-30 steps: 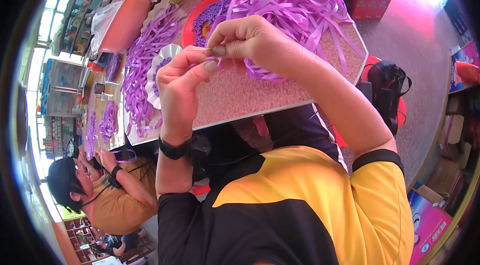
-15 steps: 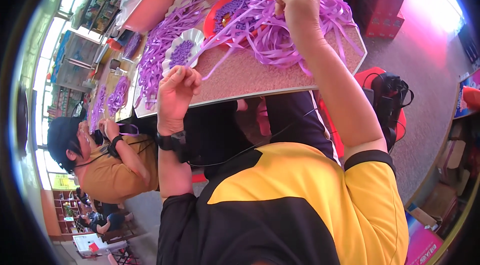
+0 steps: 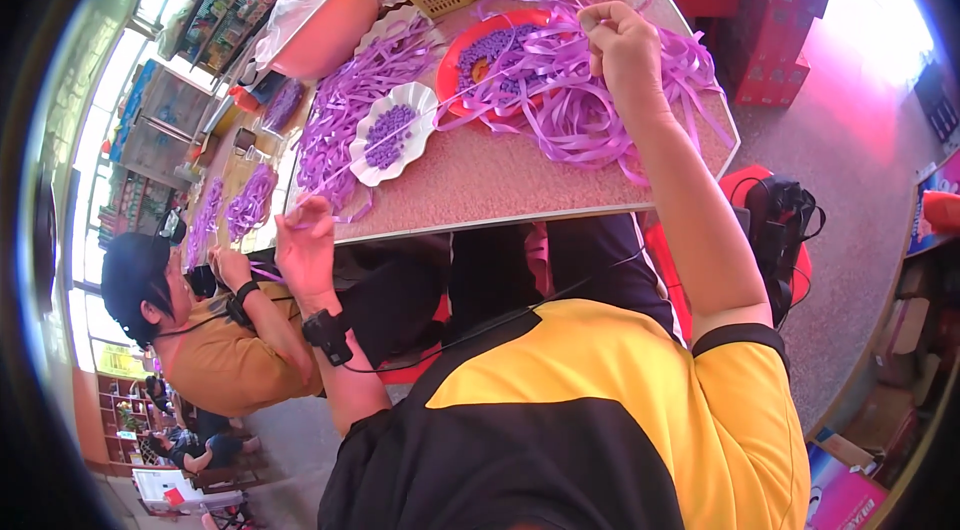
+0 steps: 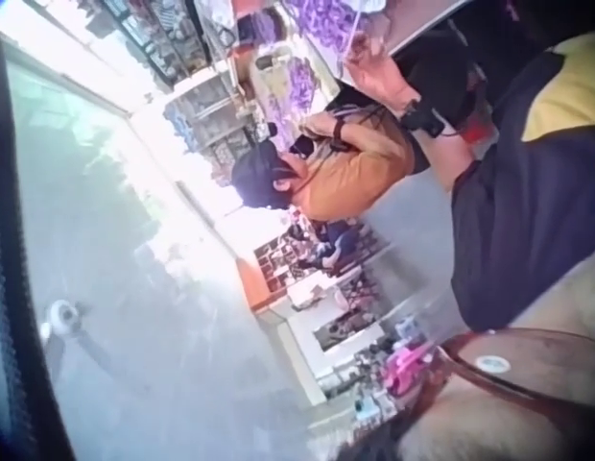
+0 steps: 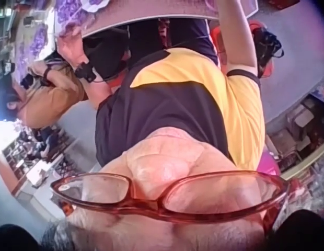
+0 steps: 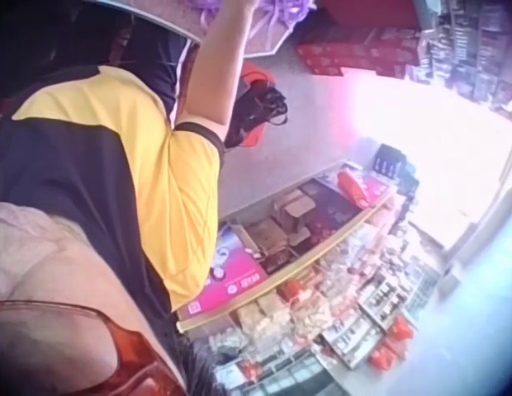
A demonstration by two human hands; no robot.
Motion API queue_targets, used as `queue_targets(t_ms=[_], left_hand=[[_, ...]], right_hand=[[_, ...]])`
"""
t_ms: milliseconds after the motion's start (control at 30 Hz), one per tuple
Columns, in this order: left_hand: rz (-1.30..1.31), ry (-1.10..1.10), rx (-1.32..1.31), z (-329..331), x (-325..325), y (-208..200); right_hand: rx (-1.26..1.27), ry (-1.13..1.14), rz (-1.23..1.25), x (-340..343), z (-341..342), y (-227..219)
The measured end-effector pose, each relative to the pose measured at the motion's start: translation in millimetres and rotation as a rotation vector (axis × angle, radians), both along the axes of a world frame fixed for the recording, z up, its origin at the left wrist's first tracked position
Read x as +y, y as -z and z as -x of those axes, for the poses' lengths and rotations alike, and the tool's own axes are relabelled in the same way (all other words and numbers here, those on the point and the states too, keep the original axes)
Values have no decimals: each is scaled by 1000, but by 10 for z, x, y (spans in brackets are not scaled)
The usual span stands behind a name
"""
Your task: Assembling small toy components using purple ribbons and plastic pieces at a factory workstation.
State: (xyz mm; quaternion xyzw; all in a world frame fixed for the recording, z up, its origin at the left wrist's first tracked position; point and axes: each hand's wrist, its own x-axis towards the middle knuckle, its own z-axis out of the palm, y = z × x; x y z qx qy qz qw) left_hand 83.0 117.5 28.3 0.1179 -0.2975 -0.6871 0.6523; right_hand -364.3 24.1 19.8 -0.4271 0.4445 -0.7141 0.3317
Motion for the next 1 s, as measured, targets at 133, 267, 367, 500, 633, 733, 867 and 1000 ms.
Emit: queue_targets(t_ms=[133,267,367,500,633,733,867,1000], left_hand=[[29,-29,273,-120,-85,-81],[84,57,408,-138,-206,-118],[70,38,345,-151,-246,-117],[6,51,279,-239,-352,112],[-2,134,296,-221,-434,233],[-14,120,207,-249,-453,319],[-88,88,-1,-95,-416,268],[-189,16,-251,222,-377,183]], right_hand=[[148,-42,-74,2,-67,25],[332,44,-161,21,-177,25],[487,79,-27,4,-177,122],[451,87,-94,-9,-108,154],[456,118,-59,8,-42,132],[474,117,-61,-16,-23,142],[577,248,-11,-6,-20,114],[855,498,173,147,-199,-95]])
